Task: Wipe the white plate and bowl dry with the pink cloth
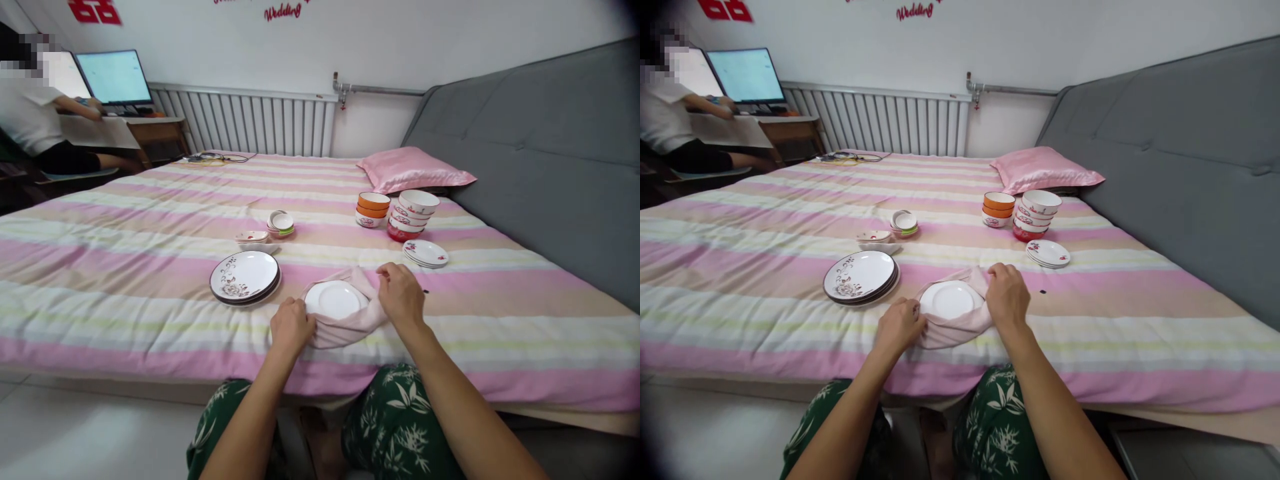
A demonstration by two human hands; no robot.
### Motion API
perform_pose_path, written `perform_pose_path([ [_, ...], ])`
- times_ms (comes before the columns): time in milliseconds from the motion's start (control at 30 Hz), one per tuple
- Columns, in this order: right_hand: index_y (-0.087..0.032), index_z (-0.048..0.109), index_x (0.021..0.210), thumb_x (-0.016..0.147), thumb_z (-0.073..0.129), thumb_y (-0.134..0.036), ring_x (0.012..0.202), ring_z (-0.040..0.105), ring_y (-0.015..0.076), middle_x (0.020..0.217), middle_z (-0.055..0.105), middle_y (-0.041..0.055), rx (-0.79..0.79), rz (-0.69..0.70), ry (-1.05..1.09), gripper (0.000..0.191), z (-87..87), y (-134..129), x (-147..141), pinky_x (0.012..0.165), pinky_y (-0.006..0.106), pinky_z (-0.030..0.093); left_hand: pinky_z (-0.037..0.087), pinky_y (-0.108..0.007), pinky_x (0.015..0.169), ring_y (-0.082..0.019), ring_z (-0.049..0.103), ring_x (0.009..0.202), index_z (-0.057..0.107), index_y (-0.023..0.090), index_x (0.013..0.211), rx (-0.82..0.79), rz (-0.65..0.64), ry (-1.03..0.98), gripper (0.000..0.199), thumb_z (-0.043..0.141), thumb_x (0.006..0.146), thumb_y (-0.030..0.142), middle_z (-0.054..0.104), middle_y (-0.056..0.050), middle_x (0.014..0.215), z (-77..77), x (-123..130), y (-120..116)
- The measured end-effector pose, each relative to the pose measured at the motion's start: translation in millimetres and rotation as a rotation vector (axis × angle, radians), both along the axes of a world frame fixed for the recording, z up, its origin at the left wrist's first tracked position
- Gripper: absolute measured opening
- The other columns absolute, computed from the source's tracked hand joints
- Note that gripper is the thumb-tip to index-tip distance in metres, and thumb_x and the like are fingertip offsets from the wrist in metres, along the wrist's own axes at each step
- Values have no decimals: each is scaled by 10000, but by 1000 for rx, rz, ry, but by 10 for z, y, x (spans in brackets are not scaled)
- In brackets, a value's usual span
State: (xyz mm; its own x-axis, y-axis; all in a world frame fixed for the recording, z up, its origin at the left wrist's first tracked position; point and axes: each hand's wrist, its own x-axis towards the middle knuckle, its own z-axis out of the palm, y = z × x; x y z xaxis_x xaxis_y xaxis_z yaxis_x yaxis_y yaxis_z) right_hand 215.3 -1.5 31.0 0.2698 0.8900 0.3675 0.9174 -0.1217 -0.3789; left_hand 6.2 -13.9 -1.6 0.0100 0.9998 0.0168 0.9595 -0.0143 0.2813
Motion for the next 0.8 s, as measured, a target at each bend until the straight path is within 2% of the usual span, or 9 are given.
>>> perform_pose_path([
  [33, -198, 579, 963, 835, 402, -178, 913, 565, 193, 971, 621, 75, -13, 85, 21, 219, -12, 14, -49, 731, 272, 397, 395, -308, 639, -238, 580, 841, 622, 166, 834, -2, 2, -7, 212, 463, 725, 252, 598, -102, 885, 1, -3, 5],
  [100, -209, 568, 1006, 850, 405, -214, 898, 574, 170, 971, 635, 52, -159, 217, 54, 226, -62, 54, -139, 755, 256, 394, 387, -301, 643, -232, 583, 831, 629, 166, 835, -8, 11, -27, 206, 477, 724, 253, 608, -103, 883, 1, -19, 21],
  [167, -218, 568, 1040, 855, 427, -278, 903, 582, 173, 982, 645, 47, -323, 268, 53, 240, -136, 94, -197, 756, 258, 393, 378, -289, 650, -220, 589, 813, 635, 171, 843, -17, 22, -57, 208, 491, 740, 280, 625, -95, 868, -1, -46, 46],
  [300, -186, 587, 1031, 859, 412, -420, 980, 567, 229, 1071, 614, 105, -442, 221, 22, 338, -274, 145, -198, 768, 305, 397, 360, -268, 643, -202, 600, 790, 648, 171, 833, -25, 38, -127, 264, 451, 809, 345, 661, -82, 816, -3, -100, 96],
  [433, -152, 580, 1062, 864, 345, -509, 1040, 545, 263, 1128, 578, 158, -528, 159, 10, 471, -335, 192, -167, 806, 345, 402, 357, -274, 661, -215, 607, 827, 671, 159, 821, -28, 61, -176, 317, 381, 849, 287, 681, -111, 836, 4, -127, 120],
  [600, -110, 591, 1085, 826, 406, -553, 1083, 539, 280, 1129, 595, 195, -604, 122, 29, 545, -358, 328, -202, 834, 338, 404, 372, -253, 657, -205, 620, 845, 689, 174, 886, -100, 67, -235, 266, 453, 813, 273, 698, -95, 871, 5, -172, 138],
  [700, -126, 614, 1051, 774, 500, -562, 1066, 561, 268, 1106, 622, 173, -624, 132, 62, 528, -363, 421, -207, 808, 304, 418, 386, -242, 643, -203, 622, 849, 663, 166, 974, -140, 74, -251, 283, 540, 760, 304, 695, -94, 892, -12, -188, 145],
  [800, -137, 624, 1020, 719, 571, -568, 1017, 595, 251, 1042, 655, 155, -629, 138, 114, 528, -364, 487, -183, 748, 267, 435, 397, -248, 642, -208, 620, 849, 647, 176, 976, -158, 80, -242, 295, 583, 714, 295, 690, -93, 899, -25, -175, 140],
])
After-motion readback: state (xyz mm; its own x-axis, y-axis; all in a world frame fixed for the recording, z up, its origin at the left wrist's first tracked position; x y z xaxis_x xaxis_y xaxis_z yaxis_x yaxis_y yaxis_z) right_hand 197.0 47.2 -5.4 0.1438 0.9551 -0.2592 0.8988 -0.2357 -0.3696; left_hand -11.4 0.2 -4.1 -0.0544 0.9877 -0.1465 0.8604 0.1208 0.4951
